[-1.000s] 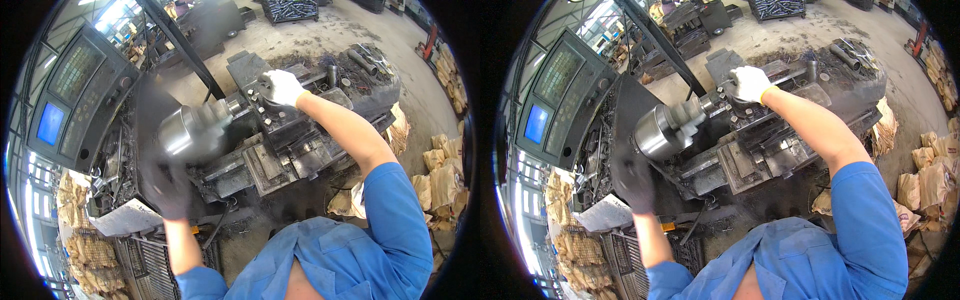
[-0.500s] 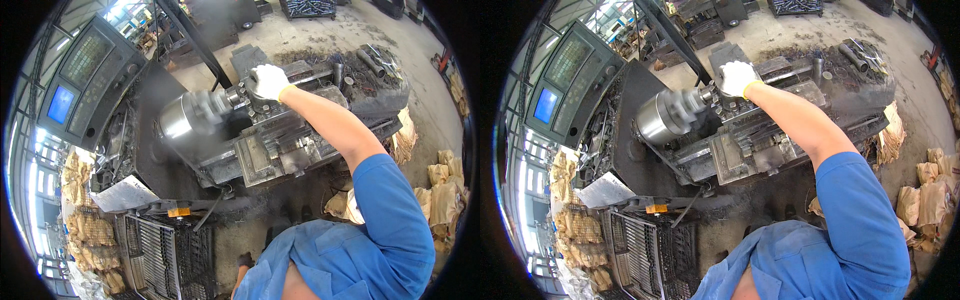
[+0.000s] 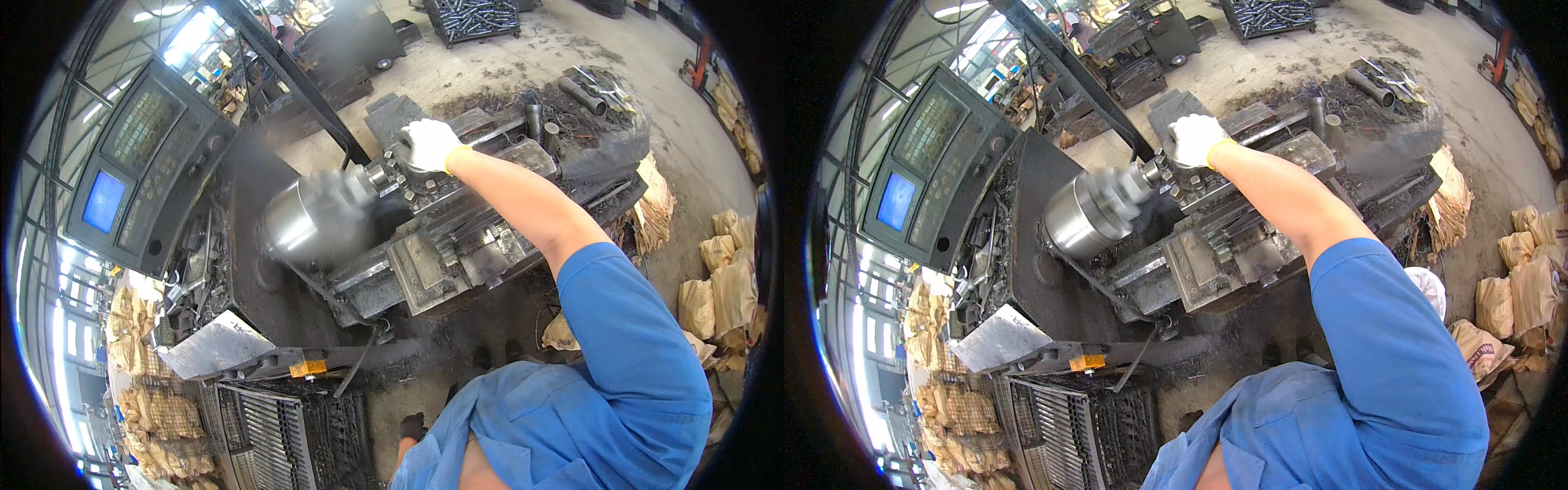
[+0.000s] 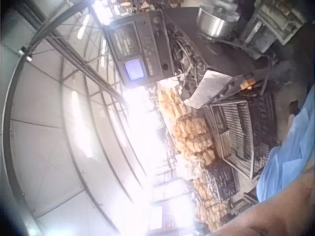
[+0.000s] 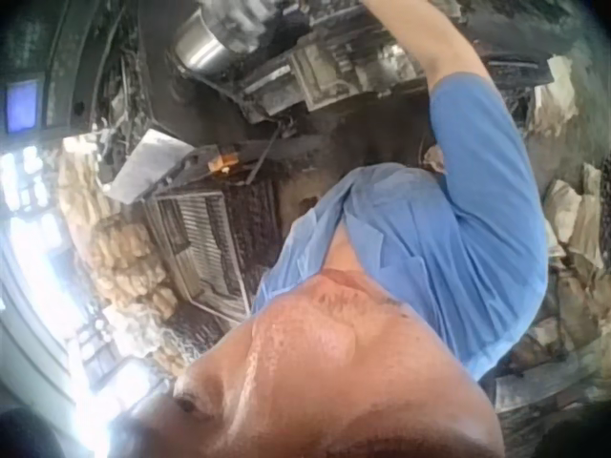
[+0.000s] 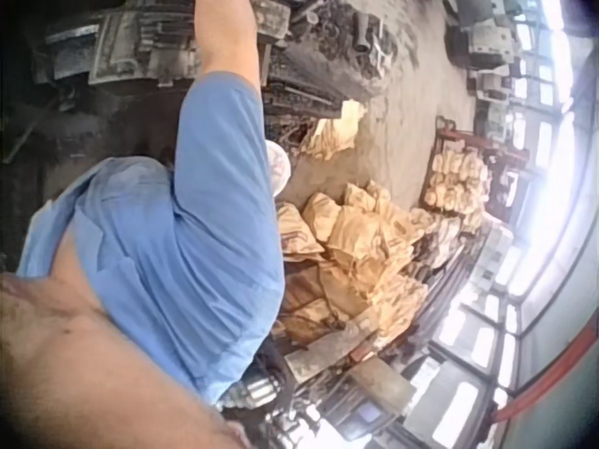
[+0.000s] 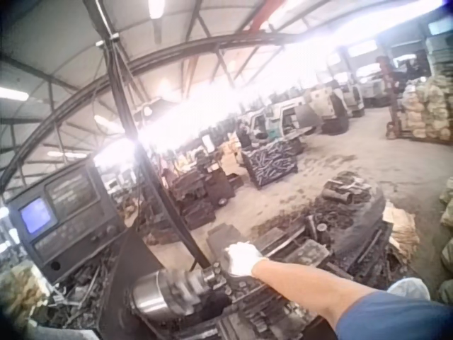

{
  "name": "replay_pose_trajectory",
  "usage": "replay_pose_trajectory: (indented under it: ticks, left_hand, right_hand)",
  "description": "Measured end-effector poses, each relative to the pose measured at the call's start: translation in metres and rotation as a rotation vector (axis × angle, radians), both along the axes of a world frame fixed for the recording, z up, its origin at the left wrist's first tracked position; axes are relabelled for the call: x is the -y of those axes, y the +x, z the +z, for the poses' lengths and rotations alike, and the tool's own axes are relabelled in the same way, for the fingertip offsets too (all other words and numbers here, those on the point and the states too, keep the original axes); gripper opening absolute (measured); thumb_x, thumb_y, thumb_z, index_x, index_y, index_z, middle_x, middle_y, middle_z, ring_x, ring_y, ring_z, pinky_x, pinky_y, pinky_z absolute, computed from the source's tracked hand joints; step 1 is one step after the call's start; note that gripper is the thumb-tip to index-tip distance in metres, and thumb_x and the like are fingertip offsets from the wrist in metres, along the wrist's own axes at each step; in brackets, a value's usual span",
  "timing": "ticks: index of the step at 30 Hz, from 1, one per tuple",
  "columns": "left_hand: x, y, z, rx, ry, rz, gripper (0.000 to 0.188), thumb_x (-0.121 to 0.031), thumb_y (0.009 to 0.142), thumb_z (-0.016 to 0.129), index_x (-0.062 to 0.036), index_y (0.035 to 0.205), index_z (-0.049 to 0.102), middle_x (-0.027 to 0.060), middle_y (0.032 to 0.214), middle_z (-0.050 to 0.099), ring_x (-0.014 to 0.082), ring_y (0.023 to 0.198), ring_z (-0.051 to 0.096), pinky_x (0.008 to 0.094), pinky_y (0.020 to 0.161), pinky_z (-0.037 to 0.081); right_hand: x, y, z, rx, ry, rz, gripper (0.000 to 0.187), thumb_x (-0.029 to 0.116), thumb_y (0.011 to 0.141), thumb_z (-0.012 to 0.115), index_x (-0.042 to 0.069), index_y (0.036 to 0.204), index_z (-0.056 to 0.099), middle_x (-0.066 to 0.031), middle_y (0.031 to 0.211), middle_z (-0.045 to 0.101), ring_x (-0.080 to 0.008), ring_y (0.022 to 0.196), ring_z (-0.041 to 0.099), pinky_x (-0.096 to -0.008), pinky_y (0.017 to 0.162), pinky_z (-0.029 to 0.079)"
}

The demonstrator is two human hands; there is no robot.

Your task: The person operates a metal lathe in a workshop, loading cylindrical metal tubes into the chuck, securing them, and starting the machine to machine the parts. They repeatedly remove finished pieces and replace them with new tubes, adjusting the machine controls as needed.

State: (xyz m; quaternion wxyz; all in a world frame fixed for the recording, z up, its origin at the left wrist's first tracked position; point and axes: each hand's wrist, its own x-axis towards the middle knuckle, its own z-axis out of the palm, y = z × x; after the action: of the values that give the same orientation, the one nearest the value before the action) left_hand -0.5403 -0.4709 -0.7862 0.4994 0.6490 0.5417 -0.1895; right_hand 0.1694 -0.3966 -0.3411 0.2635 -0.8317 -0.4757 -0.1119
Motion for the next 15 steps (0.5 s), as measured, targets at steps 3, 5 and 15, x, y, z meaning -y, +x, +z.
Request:
replay_pose_trajectory:
  ticks: [3, 5, 15]
  left_hand:
    - [-0.012, 0.0, 0.011, -0.122, -0.164, 0.399, 0.044, -0.039, 0.091, 0.071, -0.0071, 0.12, 0.078, 0.0209, 0.114, 0.078, 0.0385, 0.116, 0.073, 0.0528, 0.094, 0.057]
    - [-0.013, -0.012, 0.005, -0.138, -0.171, 0.3, 0.046, -0.042, 0.091, 0.07, -0.0068, 0.119, 0.079, 0.0212, 0.117, 0.078, 0.0395, 0.121, 0.071, 0.0528, 0.098, 0.056]
    - [0.008, -0.018, 0.012, -0.187, -0.078, 0.049, 0.047, -0.043, 0.092, 0.069, -0.0081, 0.122, 0.078, 0.0218, 0.122, 0.076, 0.0406, 0.123, 0.069, 0.0531, 0.101, 0.055]
  right_hand:
    - [0.003, 0.003, 0.001, -0.003, 0.046, -0.003, 0.03, 0.035, 0.093, 0.064, 0.012, 0.102, 0.08, -0.0211, 0.105, 0.079, -0.042, 0.104, 0.074, -0.0512, 0.094, 0.059]
    - [0.003, 0.004, 0.0, -0.003, 0.051, 0.006, 0.032, 0.038, 0.096, 0.064, 0.01, 0.102, 0.079, -0.0208, 0.103, 0.077, -0.0418, 0.102, 0.073, -0.0516, 0.093, 0.058]
    - [-0.001, 0.001, 0.002, -0.005, 0.022, 0.003, 0.032, 0.033, 0.095, 0.062, 0.011, 0.107, 0.081, -0.0215, 0.11, 0.078, -0.0415, 0.107, 0.074, -0.0506, 0.097, 0.059]
